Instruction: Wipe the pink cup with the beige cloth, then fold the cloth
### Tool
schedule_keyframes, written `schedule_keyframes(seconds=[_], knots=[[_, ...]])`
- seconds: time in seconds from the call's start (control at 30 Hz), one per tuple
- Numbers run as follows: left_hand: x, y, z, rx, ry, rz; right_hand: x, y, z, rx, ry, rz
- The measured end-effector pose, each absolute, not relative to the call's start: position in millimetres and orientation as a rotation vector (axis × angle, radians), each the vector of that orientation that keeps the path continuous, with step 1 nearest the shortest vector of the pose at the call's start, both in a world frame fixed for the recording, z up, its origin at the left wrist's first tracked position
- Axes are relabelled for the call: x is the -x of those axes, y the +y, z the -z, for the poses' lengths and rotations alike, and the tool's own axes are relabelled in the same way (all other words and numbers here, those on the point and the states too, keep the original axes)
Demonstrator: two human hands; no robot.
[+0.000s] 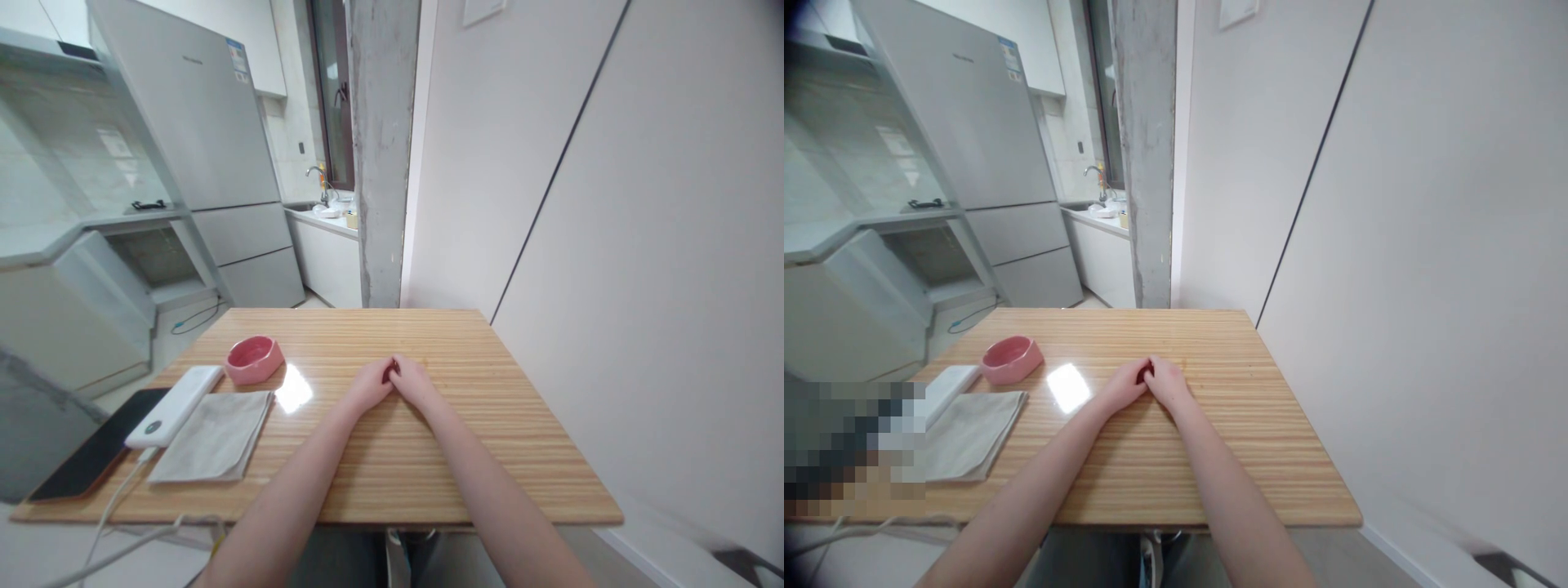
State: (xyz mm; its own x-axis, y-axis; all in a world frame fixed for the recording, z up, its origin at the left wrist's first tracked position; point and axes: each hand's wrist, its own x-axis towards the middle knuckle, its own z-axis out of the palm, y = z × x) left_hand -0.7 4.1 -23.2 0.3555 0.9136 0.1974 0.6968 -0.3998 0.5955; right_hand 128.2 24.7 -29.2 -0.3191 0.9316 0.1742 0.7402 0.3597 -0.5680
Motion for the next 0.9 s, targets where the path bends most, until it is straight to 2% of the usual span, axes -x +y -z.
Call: schedule_keyframes(seconds=[0.1,0.23,0.3,0.37,0.47,0.57,0.7,0.9], knots=[[17.5,2.5,3.0,-2.214,1.542,-0.767,-130.8,24.9,27.9,1.363,-2.123,-0.586],[79.4,-3.4,-33.2,-1.985,2.293,-1.241,-132.4,24.7,27.4,1.280,-2.069,-0.601],[115.5,-8.9,-39.1,-1.791,2.737,-1.115,-131.8,25.3,27.7,1.247,-2.045,-0.604],[145.5,-14.6,-33.8,-1.637,2.938,-0.819,-131.2,26.7,27.9,1.222,-2.019,-0.600],[172.8,-19.9,-17.7,-1.569,2.940,-0.456,-131.9,29.6,28.3,1.203,-1.962,-0.582],[179.0,-20.4,-10.9,-1.599,2.927,-0.326,-134.5,32.8,29.3,1.182,-1.896,-0.569],[150.6,-19.2,-18.4,-1.831,2.770,-0.367,-136.5,38.0,31.4,1.194,-1.730,-0.577],[42.7,-25.3,-17.0,-2.435,1.943,-0.518,-129.4,44.4,35.4,1.002,-1.454,-0.862]])
